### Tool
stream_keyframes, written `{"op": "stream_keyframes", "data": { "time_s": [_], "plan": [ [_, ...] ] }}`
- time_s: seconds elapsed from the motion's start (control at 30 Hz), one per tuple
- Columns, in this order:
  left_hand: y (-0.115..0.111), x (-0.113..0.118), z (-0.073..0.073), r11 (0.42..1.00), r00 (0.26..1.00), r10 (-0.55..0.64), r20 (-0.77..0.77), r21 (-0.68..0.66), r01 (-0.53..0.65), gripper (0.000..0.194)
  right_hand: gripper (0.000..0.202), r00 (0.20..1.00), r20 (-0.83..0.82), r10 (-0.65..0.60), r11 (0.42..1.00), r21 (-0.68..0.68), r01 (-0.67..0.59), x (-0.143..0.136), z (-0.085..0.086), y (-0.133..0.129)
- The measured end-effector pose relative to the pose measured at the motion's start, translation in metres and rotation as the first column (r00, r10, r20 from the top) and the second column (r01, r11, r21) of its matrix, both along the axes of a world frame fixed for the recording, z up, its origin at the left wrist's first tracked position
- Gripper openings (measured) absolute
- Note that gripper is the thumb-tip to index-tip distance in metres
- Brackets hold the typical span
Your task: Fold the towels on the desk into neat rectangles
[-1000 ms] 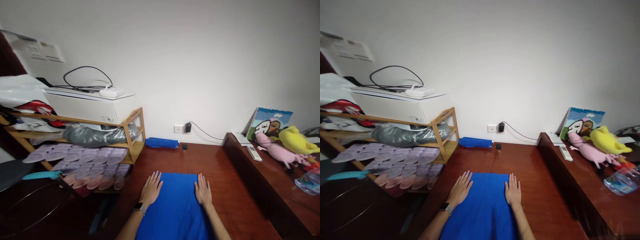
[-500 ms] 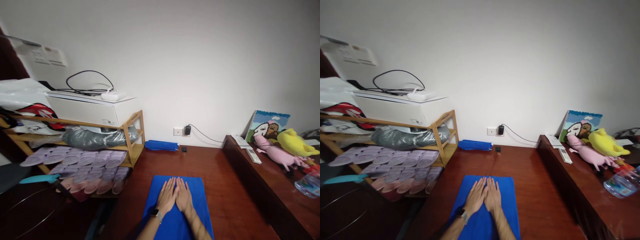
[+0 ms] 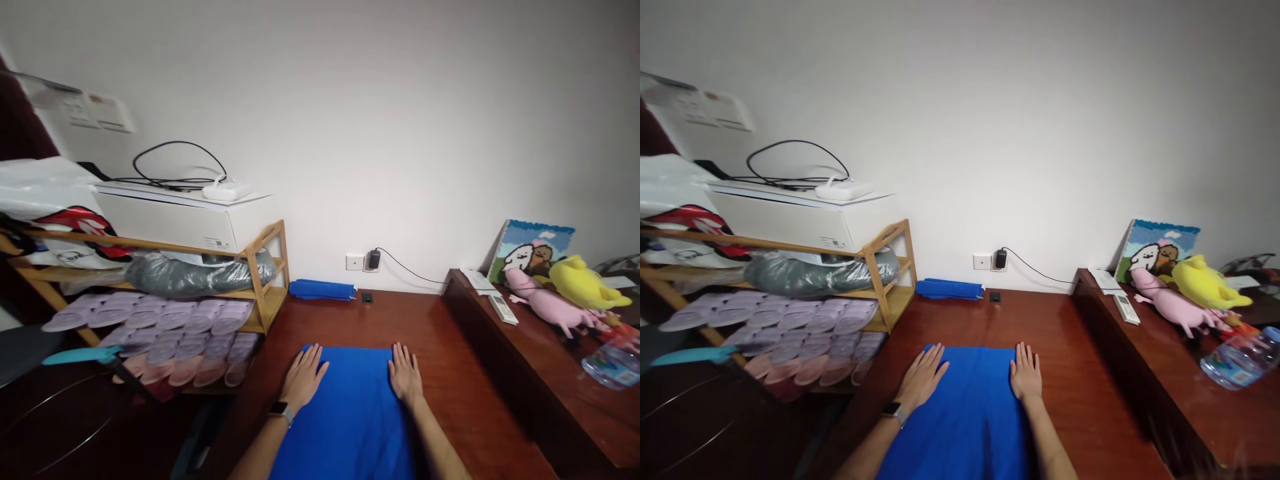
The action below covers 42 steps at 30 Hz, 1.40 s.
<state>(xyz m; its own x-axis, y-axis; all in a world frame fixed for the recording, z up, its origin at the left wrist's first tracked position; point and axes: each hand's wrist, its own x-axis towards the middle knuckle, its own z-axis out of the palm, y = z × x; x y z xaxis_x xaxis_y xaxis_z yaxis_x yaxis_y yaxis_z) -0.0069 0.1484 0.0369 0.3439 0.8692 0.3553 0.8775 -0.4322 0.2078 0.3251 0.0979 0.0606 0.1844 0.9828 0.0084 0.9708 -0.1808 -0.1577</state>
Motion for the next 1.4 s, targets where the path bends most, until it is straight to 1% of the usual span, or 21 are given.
{"op": "stream_keyframes", "data": {
  "time_s": [0.07,0.17,0.23,0.3,0.37,0.47,0.57,0.63,0.7,0.8,0.87,0.9,0.97,1.0,1.07,1.1,1.13,1.2,1.3,1.33,1.4],
  "plan": [
    [-0.001,0.015,0.005,0.996,0.997,-0.072,0.001,0.051,0.072,0.061,0.065,0.998,-0.015,0.055,0.996,0.077,-0.053,-0.026,0.004,0.001],
    [-0.006,0.050,0.004,0.981,0.984,-0.177,-0.015,0.073,0.178,0.057,0.063,0.974,-0.069,0.217,0.968,0.142,-0.206,-0.077,-0.001,-0.001],
    [-0.009,0.069,-0.002,0.982,0.982,-0.185,-0.024,0.040,0.186,0.057,0.061,0.953,-0.110,0.283,0.954,0.132,-0.268,-0.103,-0.009,-0.003],
    [-0.010,0.073,-0.010,0.988,0.988,-0.152,-0.026,-0.009,0.152,0.058,0.061,0.947,-0.134,0.291,0.955,0.104,-0.278,-0.110,-0.015,-0.003],
    [-0.007,0.059,-0.017,0.996,0.997,-0.078,-0.019,-0.039,0.078,0.062,0.062,0.963,-0.125,0.241,0.970,0.070,-0.233,-0.096,-0.019,-0.002],
    [0.002,0.016,-0.025,0.996,0.997,0.083,0.000,-0.039,-0.083,0.067,0.065,0.993,-0.076,0.093,0.995,0.046,-0.090,-0.051,-0.023,0.000],
    [0.010,-0.021,-0.029,0.988,0.988,0.155,0.015,-0.031,-0.154,0.069,0.068,0.999,-0.043,0.002,0.999,0.052,0.000,-0.013,-0.030,0.000],
    [0.011,-0.031,-0.027,0.986,0.986,0.163,0.019,-0.036,-0.163,0.070,0.069,0.999,-0.033,-0.006,0.999,0.048,0.007,-0.001,-0.033,0.001],
    [0.009,-0.031,-0.021,0.984,0.985,0.173,0.011,-0.047,-0.172,0.070,0.069,1.000,-0.029,-0.010,1.000,0.028,0.011,0.001,-0.030,0.002],
    [0.004,-0.015,-0.007,0.989,0.990,0.144,0.004,-0.033,-0.144,0.070,0.067,1.000,-0.028,-0.011,1.000,0.011,0.011,-0.011,-0.017,0.006],
    [0.000,0.006,0.000,0.999,0.999,0.041,0.018,0.016,-0.041,0.066,0.066,0.999,-0.032,0.037,0.998,0.060,-0.035,-0.032,-0.009,0.008],
    [-0.003,0.019,0.002,0.999,0.999,-0.032,0.023,0.043,0.031,0.064,0.066,0.995,-0.037,0.088,0.991,0.100,-0.084,-0.047,-0.007,0.008],
    [-0.008,0.048,0.001,0.983,0.985,-0.171,0.021,0.067,0.169,0.060,0.063,0.971,-0.051,0.234,0.960,0.169,-0.222,-0.079,-0.008,0.007],
    [-0.010,0.060,-0.002,0.975,0.976,-0.215,0.019,0.057,0.213,0.060,0.062,0.950,-0.059,0.307,0.938,0.186,-0.292,-0.095,-0.011,0.006],
    [-0.011,0.075,-0.010,0.972,0.972,-0.234,0.021,0.018,0.233,0.059,0.061,0.913,-0.081,0.399,0.908,0.174,-0.381,-0.118,-0.018,0.005],
    [-0.010,0.076,-0.015,0.976,0.976,-0.218,0.023,-0.001,0.218,0.059,0.060,0.908,-0.091,0.410,0.906,0.157,-0.393,-0.122,-0.021,0.005],
    [-0.008,0.072,-0.019,0.982,0.982,-0.189,0.024,-0.014,0.189,0.061,0.060,0.913,-0.098,0.396,0.914,0.139,-0.381,-0.120,-0.024,0.005],
    [-0.002,0.053,-0.025,0.996,0.996,-0.089,0.023,-0.027,0.090,0.065,0.062,0.947,-0.096,0.307,0.949,0.100,-0.298,-0.102,-0.026,0.007],
    [0.010,0.014,-0.027,0.996,0.997,0.073,0.016,-0.047,-0.072,0.071,0.065,0.995,-0.047,0.092,0.995,0.042,-0.090,-0.051,-0.026,0.012],
    [0.013,0.003,-0.027,0.994,0.995,0.096,0.011,-0.061,-0.095,0.072,0.066,0.999,-0.032,0.038,0.999,0.028,-0.038,-0.034,-0.027,0.013],
    [0.018,-0.012,-0.022,0.991,0.995,0.102,0.000,-0.092,-0.101,0.074,0.067,1.000,-0.021,-0.009,1.000,0.009,0.009,-0.009,-0.027,0.015]
  ]
}}
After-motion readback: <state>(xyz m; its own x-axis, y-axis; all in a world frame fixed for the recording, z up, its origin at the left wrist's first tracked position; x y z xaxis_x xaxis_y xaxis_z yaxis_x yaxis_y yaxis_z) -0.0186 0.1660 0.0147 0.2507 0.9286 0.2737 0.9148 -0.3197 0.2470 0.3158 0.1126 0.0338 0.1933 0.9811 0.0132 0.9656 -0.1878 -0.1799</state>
